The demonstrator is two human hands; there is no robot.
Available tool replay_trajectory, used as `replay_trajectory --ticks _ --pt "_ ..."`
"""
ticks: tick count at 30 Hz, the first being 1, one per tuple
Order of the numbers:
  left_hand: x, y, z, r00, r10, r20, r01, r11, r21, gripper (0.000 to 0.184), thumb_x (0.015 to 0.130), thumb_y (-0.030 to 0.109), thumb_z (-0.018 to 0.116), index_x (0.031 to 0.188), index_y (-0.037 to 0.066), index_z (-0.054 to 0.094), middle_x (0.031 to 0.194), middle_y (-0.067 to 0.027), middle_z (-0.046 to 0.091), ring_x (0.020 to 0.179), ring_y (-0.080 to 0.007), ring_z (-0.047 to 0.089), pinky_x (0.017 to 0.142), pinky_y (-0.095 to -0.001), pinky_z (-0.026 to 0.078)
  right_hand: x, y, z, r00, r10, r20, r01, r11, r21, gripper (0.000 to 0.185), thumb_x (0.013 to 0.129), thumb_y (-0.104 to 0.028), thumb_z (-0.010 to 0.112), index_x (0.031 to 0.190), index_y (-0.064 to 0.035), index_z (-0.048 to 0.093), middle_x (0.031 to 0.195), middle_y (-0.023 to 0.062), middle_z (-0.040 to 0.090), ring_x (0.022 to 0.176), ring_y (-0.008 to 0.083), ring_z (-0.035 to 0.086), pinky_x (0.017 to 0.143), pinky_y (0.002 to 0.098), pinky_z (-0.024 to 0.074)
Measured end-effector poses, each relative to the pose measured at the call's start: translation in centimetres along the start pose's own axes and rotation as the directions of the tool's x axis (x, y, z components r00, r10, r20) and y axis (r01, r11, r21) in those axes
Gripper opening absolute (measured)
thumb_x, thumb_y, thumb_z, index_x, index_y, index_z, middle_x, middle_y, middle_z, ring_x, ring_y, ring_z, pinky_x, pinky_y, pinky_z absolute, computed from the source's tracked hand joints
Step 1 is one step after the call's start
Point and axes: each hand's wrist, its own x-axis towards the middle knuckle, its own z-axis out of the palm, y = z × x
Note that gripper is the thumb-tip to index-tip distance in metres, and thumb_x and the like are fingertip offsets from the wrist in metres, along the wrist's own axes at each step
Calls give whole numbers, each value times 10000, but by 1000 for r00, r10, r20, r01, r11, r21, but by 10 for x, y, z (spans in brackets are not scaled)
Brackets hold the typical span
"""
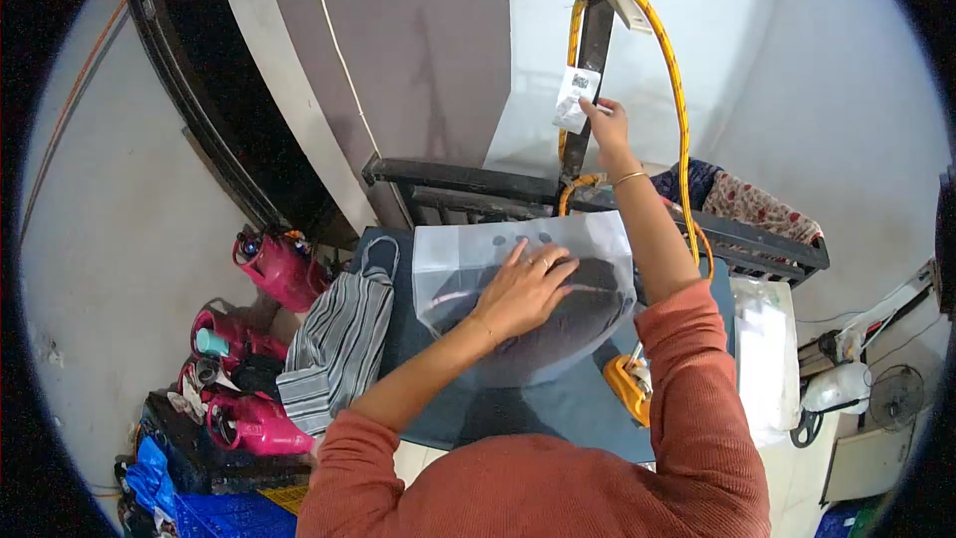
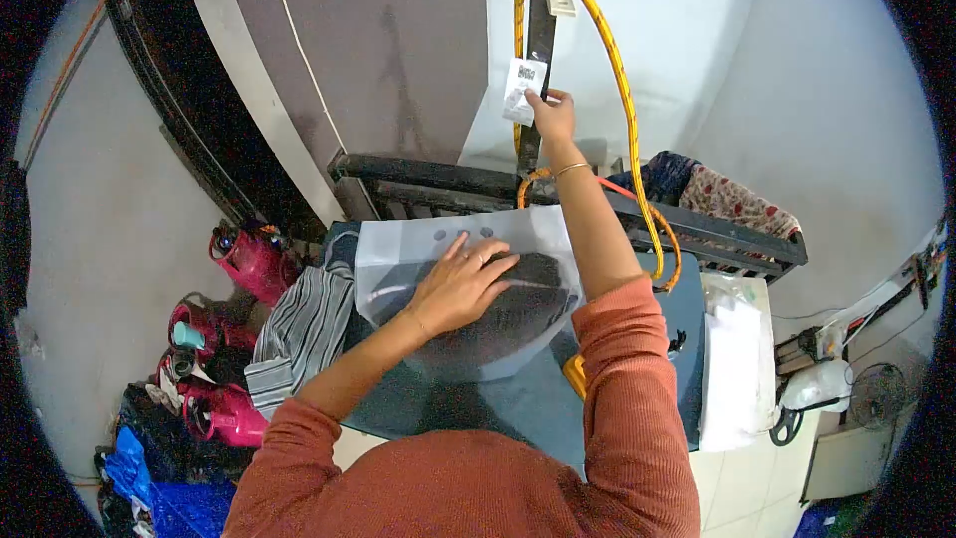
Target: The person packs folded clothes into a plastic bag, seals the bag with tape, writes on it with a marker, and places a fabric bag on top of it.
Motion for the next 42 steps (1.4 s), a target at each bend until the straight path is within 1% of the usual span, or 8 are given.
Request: replay_trajectory --ticks 13,18,24,29,36,38,40,42 --pt "-27 27 -12 992 -12 -123 5 998 -56 219 820 112 523 1026 92 596 1087 -72 539 1116 -255 457 1014 -486 268 -64 -51 -46 958 51 282 -129 955 267 235 752 -36 677 918 24 521 709 61 591 546 107 526 477 214 412" --pt "-39 14 -16 947 -120 -299 76 985 -155 118 684 -5 477 761 76 513 832 -75 542 888 -271 502 817 -407 362 -228 -50 -110 930 -247 273 236 969 71 195 792 8 613 936 -31 488 649 2 561 532 30 475 423 176 327" --pt "-35 24 -20 939 3 -345 -64 984 -167 89 702 -19 426 702 41 493 750 -74 551 799 -272 512 780 -354 383 -308 -7 -123 972 22 234 -1 996 -90 107 781 -38 645 836 -1 561 620 28 586 571 51 514 512 199 400" --pt "-33 26 -12 987 123 -100 -129 990 -58 276 797 64 470 1049 66 582 1108 -38 533 1066 -220 460 878 -360 357 -307 3 -127 968 -25 251 69 984 -165 122 762 -58 666 817 13 584 644 32 598 568 72 532 548 219 432" --pt "-31 41 -3 995 -15 99 0 989 146 408 835 284 537 1194 93 503 1207 -22 471 1123 -215 410 969 -410 258 -318 -4 -147 944 -37 327 129 955 -266 158 757 -77 670 843 -2 560 670 69 623 607 107 591 557 246 450" --pt "-32 43 0 998 -2 62 -10 981 194 496 808 332 565 1234 98 468 1227 -41 457 1135 -225 398 974 -430 245 -328 -6 -187 901 308 305 -176 903 -391 237 756 -86 668 930 -13 525 704 79 639 633 143 619 576 268 463" --pt "-35 44 -1 994 -10 109 -15 975 220 653 748 408 619 1285 100 412 1272 -57 418 1178 -234 368 999 -450 226 -322 70 -259 966 179 189 -84 902 -423 303 779 -147 661 1002 -25 497 750 96 642 667 158 623 578 271 467" --pt "-34 46 -5 990 -12 143 -22 972 232 785 686 464 660 1317 99 367 1304 -65 385 1218 -243 336 1024 -475 203 -322 156 -341 977 143 161 47 588 -807 323 820 -233 623 1048 -46 490 895 106 619 760 171 609 603 266 489"
